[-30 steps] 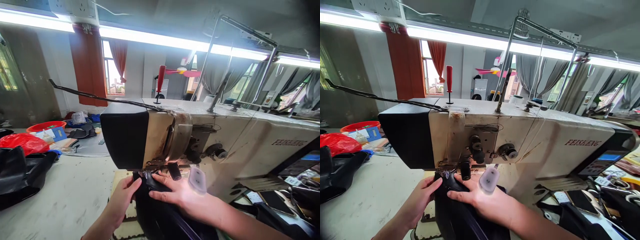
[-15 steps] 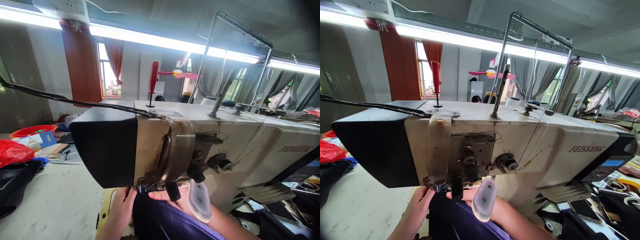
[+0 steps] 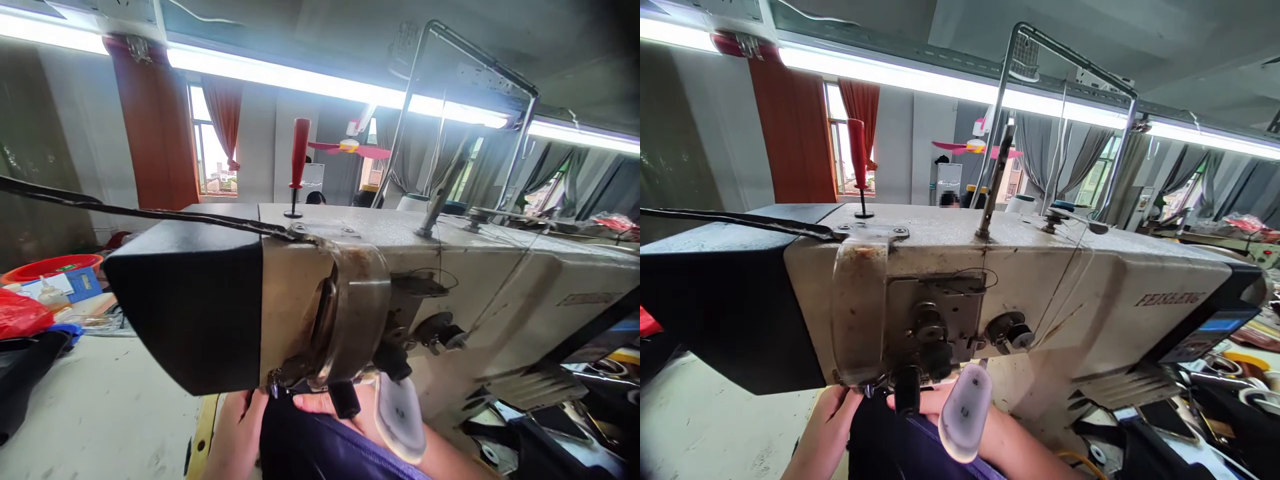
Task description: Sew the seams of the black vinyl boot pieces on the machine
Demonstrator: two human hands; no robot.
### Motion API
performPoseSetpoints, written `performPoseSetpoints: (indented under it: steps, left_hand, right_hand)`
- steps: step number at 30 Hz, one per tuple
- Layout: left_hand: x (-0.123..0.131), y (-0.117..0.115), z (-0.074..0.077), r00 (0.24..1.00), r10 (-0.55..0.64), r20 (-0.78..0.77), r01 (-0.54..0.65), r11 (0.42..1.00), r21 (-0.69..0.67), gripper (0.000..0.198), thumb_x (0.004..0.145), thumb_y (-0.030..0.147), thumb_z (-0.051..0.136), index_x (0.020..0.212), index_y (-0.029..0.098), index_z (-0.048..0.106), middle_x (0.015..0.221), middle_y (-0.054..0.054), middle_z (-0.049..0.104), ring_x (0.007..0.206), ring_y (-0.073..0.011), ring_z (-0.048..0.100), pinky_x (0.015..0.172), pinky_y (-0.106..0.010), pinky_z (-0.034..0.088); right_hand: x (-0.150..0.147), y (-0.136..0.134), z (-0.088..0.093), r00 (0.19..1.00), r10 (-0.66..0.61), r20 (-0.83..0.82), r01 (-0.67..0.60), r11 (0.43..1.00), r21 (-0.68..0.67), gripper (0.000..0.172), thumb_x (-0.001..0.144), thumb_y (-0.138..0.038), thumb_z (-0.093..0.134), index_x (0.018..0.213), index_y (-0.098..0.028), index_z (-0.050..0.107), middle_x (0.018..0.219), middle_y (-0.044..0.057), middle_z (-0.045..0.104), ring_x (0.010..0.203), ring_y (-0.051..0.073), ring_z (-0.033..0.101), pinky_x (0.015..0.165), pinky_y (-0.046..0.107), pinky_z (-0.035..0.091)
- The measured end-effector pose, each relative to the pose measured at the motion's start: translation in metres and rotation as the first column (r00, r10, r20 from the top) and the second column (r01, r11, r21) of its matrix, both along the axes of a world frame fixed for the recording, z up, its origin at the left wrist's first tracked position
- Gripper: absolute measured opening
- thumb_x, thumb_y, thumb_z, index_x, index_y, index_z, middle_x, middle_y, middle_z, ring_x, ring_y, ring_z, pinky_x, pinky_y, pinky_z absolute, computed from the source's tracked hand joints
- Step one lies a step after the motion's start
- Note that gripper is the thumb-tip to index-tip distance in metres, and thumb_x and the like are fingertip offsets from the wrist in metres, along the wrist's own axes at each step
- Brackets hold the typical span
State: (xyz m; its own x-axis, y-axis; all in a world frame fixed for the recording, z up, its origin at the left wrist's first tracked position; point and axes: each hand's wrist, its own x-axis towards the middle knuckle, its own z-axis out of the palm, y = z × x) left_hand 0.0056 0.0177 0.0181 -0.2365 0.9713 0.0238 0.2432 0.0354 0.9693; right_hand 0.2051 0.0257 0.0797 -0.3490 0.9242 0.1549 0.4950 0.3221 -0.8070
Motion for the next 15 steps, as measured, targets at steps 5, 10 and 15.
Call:
performPoseSetpoints:
  steps: [5,10,15]
  left_hand:
    - [0.001,0.000,-0.001,0.999,-0.029,-0.024,0.030,0.999,0.038,0.041,0.081,0.056,0.055,0.055,0.026,0.043,0.063,-0.004,0.060,0.091,-0.0312,0.061,0.084,-0.036,0.046]
    - [0.000,-0.002,0.000,0.997,-0.067,-0.039,0.065,0.997,-0.044,0.043,0.083,0.061,0.049,0.077,0.021,0.061,0.085,-0.009,0.070,0.087,-0.0291,0.059,0.080,-0.035,0.044]
    - [0.002,-0.001,0.002,0.998,-0.055,-0.021,0.055,0.998,-0.014,0.045,0.082,0.064,0.050,0.073,0.021,0.061,0.081,-0.008,0.070,0.082,-0.0268,0.059,0.075,-0.032,0.045]
  right_hand:
    - [-0.006,-0.006,0.022,0.999,0.004,-0.050,-0.014,0.977,-0.213,0.043,0.079,-0.063,0.064,0.096,-0.027,0.079,0.083,0.004,0.075,0.088,0.028,0.070,0.095,0.045,0.050]
    - [-0.007,-0.008,0.020,1.000,-0.025,-0.008,0.022,0.956,-0.293,0.046,0.076,-0.066,0.066,0.088,-0.023,0.080,0.078,0.006,0.075,0.088,0.032,0.070,0.101,0.049,0.046]
    - [-0.006,-0.008,0.017,0.987,0.114,-0.110,-0.136,0.967,-0.214,0.045,0.085,-0.065,0.058,0.103,-0.029,0.078,0.099,0.004,0.076,0.103,0.028,0.068,0.098,0.044,0.049]
